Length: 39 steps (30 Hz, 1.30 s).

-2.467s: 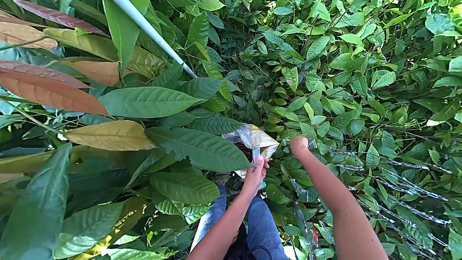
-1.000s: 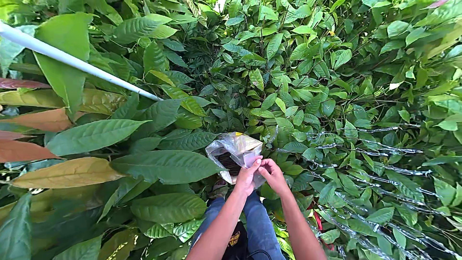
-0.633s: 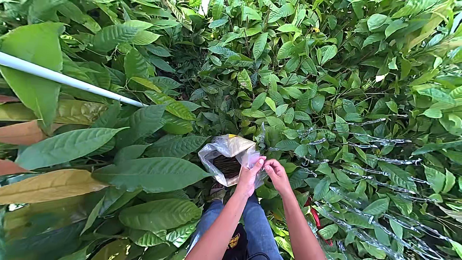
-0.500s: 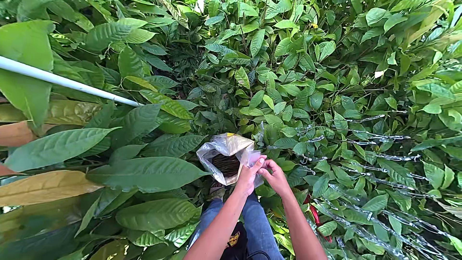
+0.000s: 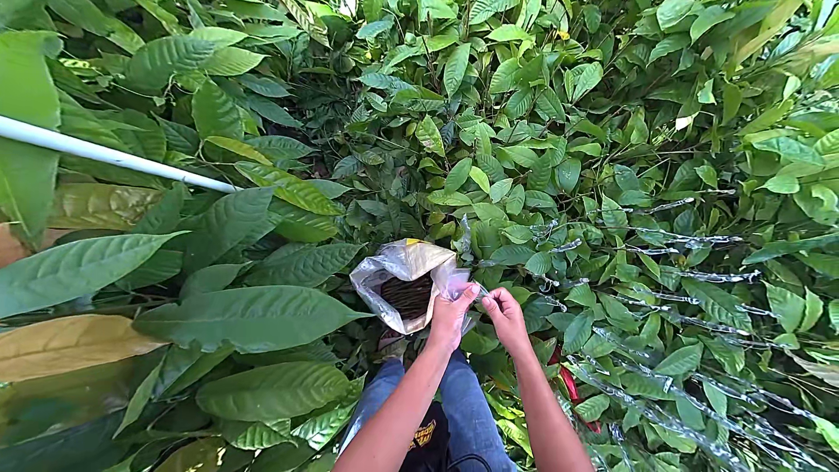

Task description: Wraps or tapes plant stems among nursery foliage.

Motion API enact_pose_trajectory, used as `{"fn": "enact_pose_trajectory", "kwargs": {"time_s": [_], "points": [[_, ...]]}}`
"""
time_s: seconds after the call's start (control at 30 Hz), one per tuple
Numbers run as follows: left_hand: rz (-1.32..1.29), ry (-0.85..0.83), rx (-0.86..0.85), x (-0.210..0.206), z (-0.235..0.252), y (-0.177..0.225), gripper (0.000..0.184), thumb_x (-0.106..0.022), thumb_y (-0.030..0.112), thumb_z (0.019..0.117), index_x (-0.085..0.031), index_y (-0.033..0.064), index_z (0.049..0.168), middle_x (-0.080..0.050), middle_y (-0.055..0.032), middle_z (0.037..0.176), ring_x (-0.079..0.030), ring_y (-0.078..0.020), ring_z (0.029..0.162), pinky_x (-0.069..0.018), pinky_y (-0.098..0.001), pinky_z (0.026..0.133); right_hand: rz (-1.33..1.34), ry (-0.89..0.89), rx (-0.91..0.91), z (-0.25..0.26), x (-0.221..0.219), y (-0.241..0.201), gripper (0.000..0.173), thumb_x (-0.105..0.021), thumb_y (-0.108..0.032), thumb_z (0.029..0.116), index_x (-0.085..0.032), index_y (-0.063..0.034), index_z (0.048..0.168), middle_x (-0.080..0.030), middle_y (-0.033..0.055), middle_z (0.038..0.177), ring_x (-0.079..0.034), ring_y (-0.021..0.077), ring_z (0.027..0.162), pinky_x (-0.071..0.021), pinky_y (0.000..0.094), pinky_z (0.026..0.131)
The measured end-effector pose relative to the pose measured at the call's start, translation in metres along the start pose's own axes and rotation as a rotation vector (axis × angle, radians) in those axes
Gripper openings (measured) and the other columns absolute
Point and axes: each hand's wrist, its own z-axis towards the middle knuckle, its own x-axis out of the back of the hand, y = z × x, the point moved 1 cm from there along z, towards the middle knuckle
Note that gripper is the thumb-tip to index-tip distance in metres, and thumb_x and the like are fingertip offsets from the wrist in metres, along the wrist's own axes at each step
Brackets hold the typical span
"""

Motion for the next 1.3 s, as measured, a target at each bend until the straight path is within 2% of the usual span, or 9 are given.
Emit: {"fn": "enact_pose_trajectory", "kwargs": {"time_s": [0.1,0.23,0.33,0.47,0.53,0.7,0.97,1.17,1.3], "points": [[0.005,-0.022,0.037,-0.003,0.000,-0.005,0.013,-0.064,-0.005,0.0933,-0.060,0.0060,0.086,-0.062,0.0040,0.070,-0.053,-0.0016,0.057,-0.0466,-0.0165,0.056,-0.147,0.000,0.036,-0.005,0.008,-0.002,0.027,-0.049,-0.011,0.1044,-0.065,0.0033,0.088,-0.059,-0.0034,0.075,-0.051,-0.0052,0.069,-0.0442,0.0131,0.067],[0.030,-0.120,0.074,-0.006,-0.001,-0.007,0.011,-0.062,-0.006,0.0946,-0.062,0.0042,0.090,-0.061,0.0035,0.069,-0.051,-0.0014,0.053,-0.0441,-0.0154,0.052,-0.274,-0.066,-0.016,-0.009,0.028,-0.015,0.023,-0.058,-0.015,0.1025,-0.068,0.0051,0.108,-0.067,0.0051,0.090,-0.058,-0.0002,0.075,-0.0490,0.0167,0.071],[0.052,-0.137,0.100,-0.010,-0.003,-0.009,0.018,-0.061,-0.002,0.0969,-0.056,0.0083,0.084,-0.054,0.0061,0.063,-0.045,-0.0006,0.049,-0.0408,-0.0149,0.049,-0.432,-0.054,0.037,-0.014,0.052,-0.027,0.024,-0.057,-0.016,0.1026,-0.071,0.0027,0.103,-0.069,0.0059,0.086,-0.061,0.0031,0.075,-0.0512,0.0200,0.072],[0.027,-0.103,0.100,-0.003,0.002,-0.006,0.016,-0.056,0.002,0.1018,-0.056,0.0075,0.087,-0.051,0.0063,0.058,-0.047,-0.0016,0.048,-0.0431,-0.0154,0.050,-0.945,0.152,-0.031,-0.024,0.103,-0.058,0.030,-0.056,-0.023,0.1045,-0.077,-0.0019,0.105,-0.076,0.0155,0.100,-0.073,0.0308,0.088,-0.0567,0.0535,0.079],[0.023,-0.097,0.093,0.001,0.003,-0.005,0.015,-0.054,0.002,0.1021,-0.056,0.0077,0.088,-0.051,0.0068,0.058,-0.047,-0.0010,0.047,-0.0433,-0.0151,0.050,-1.139,0.204,-0.186,-0.027,0.117,-0.070,0.032,-0.053,-0.026,0.1065,-0.076,-0.0036,0.109,-0.076,0.0184,0.103,-0.073,0.0386,0.093,-0.0535,0.0610,0.080],[0.015,-0.094,0.111,0.002,0.001,-0.005,0.014,-0.055,0.001,0.1020,-0.056,0.0070,0.089,-0.052,0.0064,0.058,-0.047,-0.0013,0.047,-0.0438,-0.0150,0.050,-1.297,0.153,-0.451,-0.019,0.119,-0.076,0.036,-0.048,-0.029,0.1092,-0.073,-0.0045,0.115,-0.074,0.0207,0.110,-0.071,0.0416,0.103,-0.0517,0.0617,0.085],[0.003,-0.085,0.108,0.012,-0.001,-0.005,0.013,-0.054,0.002,0.1026,-0.056,0.0072,0.091,-0.053,0.0062,0.060,-0.048,-0.0007,0.048,-0.0436,-0.0144,0.050,-1.315,0.124,-0.597,0.008,0.114,-0.071,0.042,-0.044,-0.035,0.1096,-0.071,-0.0047,0.119,-0.073,0.0212,0.112,-0.069,0.0403,0.110,-0.0509,0.0595,0.090],[0.032,-0.199,0.063,0.018,-0.005,-0.005,0.041,-0.025,0.020,0.1129,-0.061,0.0025,0.106,-0.057,0.0059,0.071,-0.051,-0.0005,0.055,-0.0452,-0.0142,0.054,-1.409,-0.135,-0.798,0.067,0.096,-0.050,0.045,-0.045,-0.037,0.1082,-0.067,-0.0009,0.124,-0.066,0.0245,0.129,-0.062,0.0411,0.124,-0.0490,0.0613,0.098],[0.060,-0.249,0.030,0.021,-0.009,0.000,0.043,-0.027,0.020,0.1123,-0.065,0.0020,0.104,-0.059,0.0062,0.073,-0.051,0.0000,0.056,-0.0452,-0.0139,0.054,-1.469,-0.254,-0.871,0.094,0.081,-0.027,0.038,-0.054,-0.021,0.1022,-0.062,0.0045,0.130,-0.061,0.0261,0.136,-0.059,0.0416,0.128,-0.0478,0.0633,0.099]]}}
